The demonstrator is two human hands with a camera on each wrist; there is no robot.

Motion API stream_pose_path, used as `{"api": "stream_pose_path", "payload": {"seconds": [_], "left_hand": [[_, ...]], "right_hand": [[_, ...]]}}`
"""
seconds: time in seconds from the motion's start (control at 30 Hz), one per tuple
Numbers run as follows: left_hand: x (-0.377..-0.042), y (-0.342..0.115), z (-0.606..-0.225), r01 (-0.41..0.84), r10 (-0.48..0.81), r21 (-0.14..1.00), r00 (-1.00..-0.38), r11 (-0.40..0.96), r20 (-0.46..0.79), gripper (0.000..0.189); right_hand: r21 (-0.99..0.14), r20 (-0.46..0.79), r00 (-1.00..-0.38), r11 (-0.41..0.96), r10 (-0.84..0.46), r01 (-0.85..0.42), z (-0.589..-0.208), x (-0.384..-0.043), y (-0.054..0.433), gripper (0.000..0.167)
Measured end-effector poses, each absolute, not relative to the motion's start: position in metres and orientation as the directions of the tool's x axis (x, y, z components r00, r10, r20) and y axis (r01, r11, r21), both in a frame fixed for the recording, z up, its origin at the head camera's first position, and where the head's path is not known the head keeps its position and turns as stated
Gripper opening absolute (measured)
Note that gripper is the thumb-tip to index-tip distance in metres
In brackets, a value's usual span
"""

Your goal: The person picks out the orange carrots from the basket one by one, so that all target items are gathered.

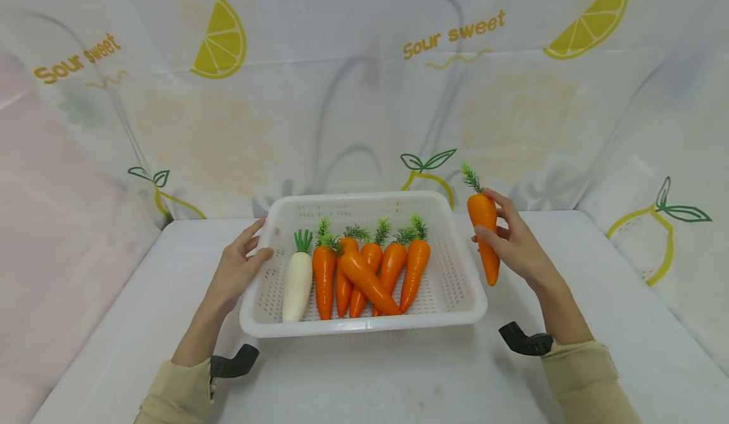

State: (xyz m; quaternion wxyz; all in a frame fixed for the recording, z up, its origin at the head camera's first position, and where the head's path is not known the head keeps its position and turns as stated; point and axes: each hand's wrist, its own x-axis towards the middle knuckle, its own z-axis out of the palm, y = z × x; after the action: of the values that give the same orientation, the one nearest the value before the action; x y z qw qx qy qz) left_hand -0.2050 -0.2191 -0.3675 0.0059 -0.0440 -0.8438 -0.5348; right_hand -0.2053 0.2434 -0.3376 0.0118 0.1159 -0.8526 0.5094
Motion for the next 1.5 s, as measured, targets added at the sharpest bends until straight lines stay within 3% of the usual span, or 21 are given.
{"api": "stream_pose_path", "payload": {"seconds": [0.2, 0.47, 0.67, 1.1, 1.5], "left_hand": [[-0.201, -0.22, -0.367, 0.062, 0.074, 0.91, -0.997, 0.411, 0.035, 0.064], [-0.199, -0.222, -0.366, 0.057, 0.072, 0.907, -0.997, 0.416, 0.03, 0.064], [-0.2, -0.222, -0.368, 0.068, 0.086, 0.911, -0.996, 0.407, 0.036, 0.063], [-0.202, -0.221, -0.369, 0.071, 0.091, 0.902, -0.995, 0.427, 0.035, 0.062], [-0.204, -0.221, -0.372, 0.076, 0.093, 0.905, -0.995, 0.419, 0.04, 0.063]], "right_hand": [[-0.806, 0.009, -0.984, 0.581, -0.176, -0.111, -0.357, -0.214, 0.254, 0.069], [-0.579, 0.017, -0.992, 0.807, -0.126, -0.112, -0.378, -0.225, 0.263, 0.067], [-0.503, -0.059, -0.997, 0.864, -0.056, -0.019, -0.382, -0.223, 0.261, 0.069], [-0.461, -0.131, -0.991, 0.887, -0.041, 0.025, -0.384, -0.218, 0.258, 0.072], [-0.534, -0.062, -0.997, 0.846, -0.056, -0.014, -0.373, -0.214, 0.258, 0.068]]}}
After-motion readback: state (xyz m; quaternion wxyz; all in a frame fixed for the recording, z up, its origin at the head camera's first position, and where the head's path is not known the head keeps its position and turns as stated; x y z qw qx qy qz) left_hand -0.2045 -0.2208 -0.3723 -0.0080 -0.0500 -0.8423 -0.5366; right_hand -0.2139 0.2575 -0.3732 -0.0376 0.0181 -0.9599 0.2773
